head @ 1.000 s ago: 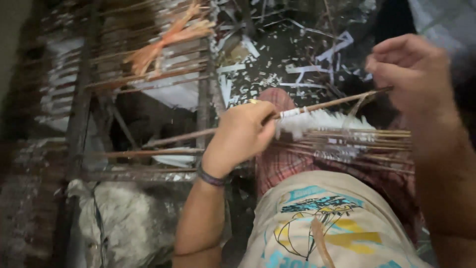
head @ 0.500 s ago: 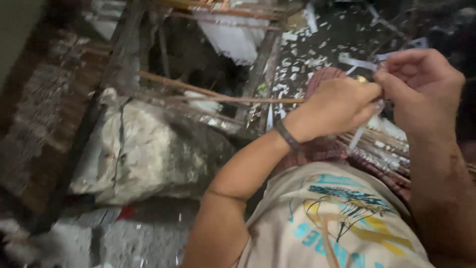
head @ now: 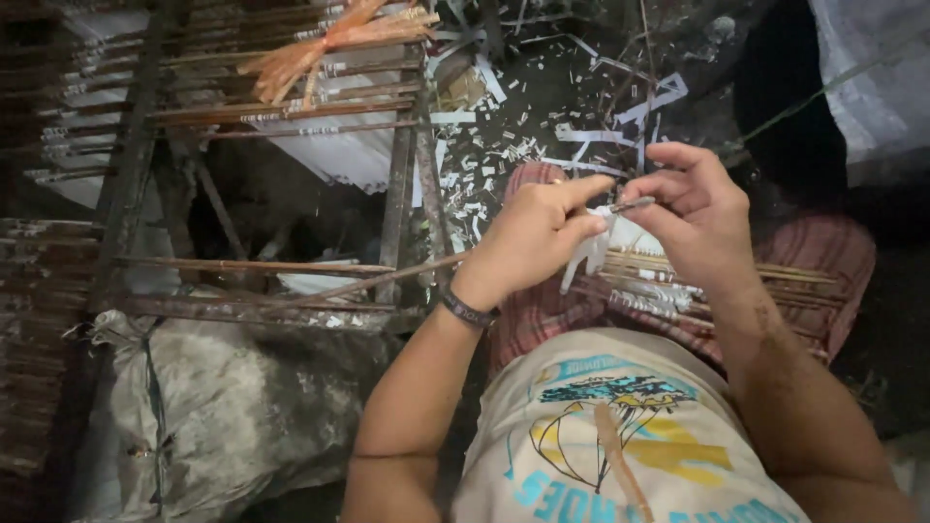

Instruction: Manually attaching white candle wicks to thin wooden sticks in a production setting.

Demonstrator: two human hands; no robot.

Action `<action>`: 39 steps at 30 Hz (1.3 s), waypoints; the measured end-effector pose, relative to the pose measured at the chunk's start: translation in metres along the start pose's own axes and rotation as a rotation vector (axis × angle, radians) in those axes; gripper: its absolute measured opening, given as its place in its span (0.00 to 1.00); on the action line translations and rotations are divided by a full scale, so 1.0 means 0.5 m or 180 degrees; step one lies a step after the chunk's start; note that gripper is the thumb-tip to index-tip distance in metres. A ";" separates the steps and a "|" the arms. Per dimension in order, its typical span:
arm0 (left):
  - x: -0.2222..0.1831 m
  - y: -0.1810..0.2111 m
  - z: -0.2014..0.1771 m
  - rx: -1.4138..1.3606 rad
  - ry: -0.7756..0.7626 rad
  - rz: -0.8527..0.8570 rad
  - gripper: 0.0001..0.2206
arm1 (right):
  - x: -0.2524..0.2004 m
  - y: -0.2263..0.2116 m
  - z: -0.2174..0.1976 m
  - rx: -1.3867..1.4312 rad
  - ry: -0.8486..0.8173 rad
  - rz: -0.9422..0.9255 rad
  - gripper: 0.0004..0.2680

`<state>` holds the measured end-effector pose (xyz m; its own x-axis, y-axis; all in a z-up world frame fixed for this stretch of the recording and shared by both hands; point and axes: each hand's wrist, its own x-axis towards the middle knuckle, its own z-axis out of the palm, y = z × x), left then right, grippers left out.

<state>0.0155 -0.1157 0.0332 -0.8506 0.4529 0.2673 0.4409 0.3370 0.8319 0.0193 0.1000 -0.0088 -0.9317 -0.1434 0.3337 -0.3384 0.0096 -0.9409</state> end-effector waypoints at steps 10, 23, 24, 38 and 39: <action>0.000 0.011 -0.007 0.0250 0.0018 0.0069 0.13 | -0.030 -0.046 -0.050 -0.1427 -0.0484 -0.0295 0.05; -0.037 0.015 -0.014 0.1665 0.0389 0.0388 0.14 | 0.003 -0.038 0.011 -0.2749 -0.0456 -0.1405 0.03; -0.040 0.020 -0.009 0.1813 0.0297 0.0564 0.14 | 0.009 -0.063 -0.004 -0.2847 -0.0708 -0.1442 0.03; -0.050 0.019 0.004 0.1931 0.1016 0.0686 0.09 | -0.040 0.013 0.064 -0.0843 0.0814 0.0183 0.04; -0.049 0.009 0.005 0.1978 0.1153 0.0593 0.11 | -0.034 0.010 0.063 -0.0983 0.0708 -0.0029 0.04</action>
<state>0.0390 -0.1231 0.0289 -0.7399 0.2838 0.6100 0.5765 0.7347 0.3575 0.0378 0.0715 -0.0209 -0.9228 0.0731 0.3782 -0.3391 0.3121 -0.8875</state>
